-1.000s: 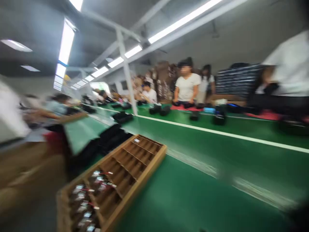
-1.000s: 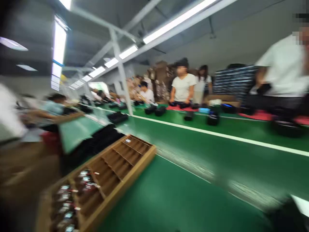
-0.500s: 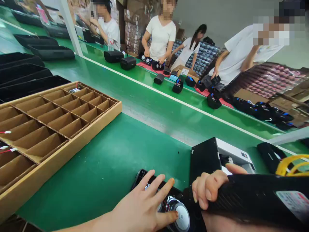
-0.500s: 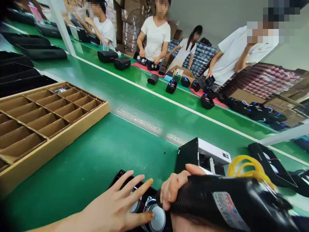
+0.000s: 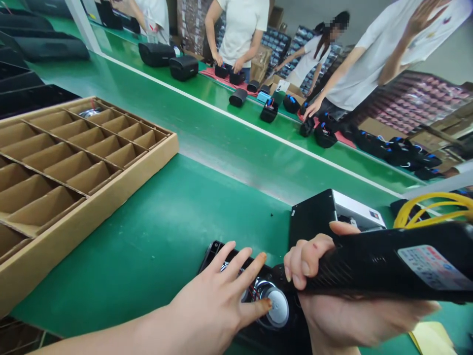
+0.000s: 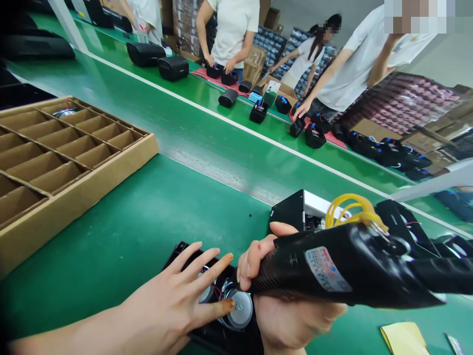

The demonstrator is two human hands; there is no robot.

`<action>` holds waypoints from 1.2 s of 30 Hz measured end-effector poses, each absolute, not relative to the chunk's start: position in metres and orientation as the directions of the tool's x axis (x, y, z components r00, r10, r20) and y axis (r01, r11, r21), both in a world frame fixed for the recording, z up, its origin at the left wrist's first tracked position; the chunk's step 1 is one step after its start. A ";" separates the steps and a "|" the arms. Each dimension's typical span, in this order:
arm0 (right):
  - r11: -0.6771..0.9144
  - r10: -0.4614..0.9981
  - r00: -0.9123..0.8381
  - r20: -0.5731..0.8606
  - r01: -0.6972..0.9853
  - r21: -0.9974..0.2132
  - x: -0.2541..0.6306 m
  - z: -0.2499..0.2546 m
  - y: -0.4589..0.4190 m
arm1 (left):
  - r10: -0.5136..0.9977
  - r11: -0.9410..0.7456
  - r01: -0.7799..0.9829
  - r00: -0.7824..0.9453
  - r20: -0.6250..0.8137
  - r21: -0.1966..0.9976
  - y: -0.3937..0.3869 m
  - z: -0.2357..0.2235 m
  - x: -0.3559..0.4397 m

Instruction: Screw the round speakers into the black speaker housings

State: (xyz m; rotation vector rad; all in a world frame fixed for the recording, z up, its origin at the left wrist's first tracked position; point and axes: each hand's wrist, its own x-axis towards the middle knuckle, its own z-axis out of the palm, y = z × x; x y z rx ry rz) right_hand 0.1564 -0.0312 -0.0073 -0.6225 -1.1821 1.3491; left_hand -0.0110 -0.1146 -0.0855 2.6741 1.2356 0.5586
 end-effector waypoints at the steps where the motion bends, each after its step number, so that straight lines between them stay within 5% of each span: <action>1: 0.186 0.943 -0.183 0.279 -0.405 -0.895 0.157 -0.008 -0.031 | 0.759 -0.651 0.701 0.597 0.258 0.291 -0.115 -0.084 -0.012; 36: 0.073 0.893 -0.370 0.258 -0.448 -0.891 0.149 -0.026 -0.031 | 0.773 -0.632 0.720 0.612 0.166 0.286 -0.115 -0.068 -0.015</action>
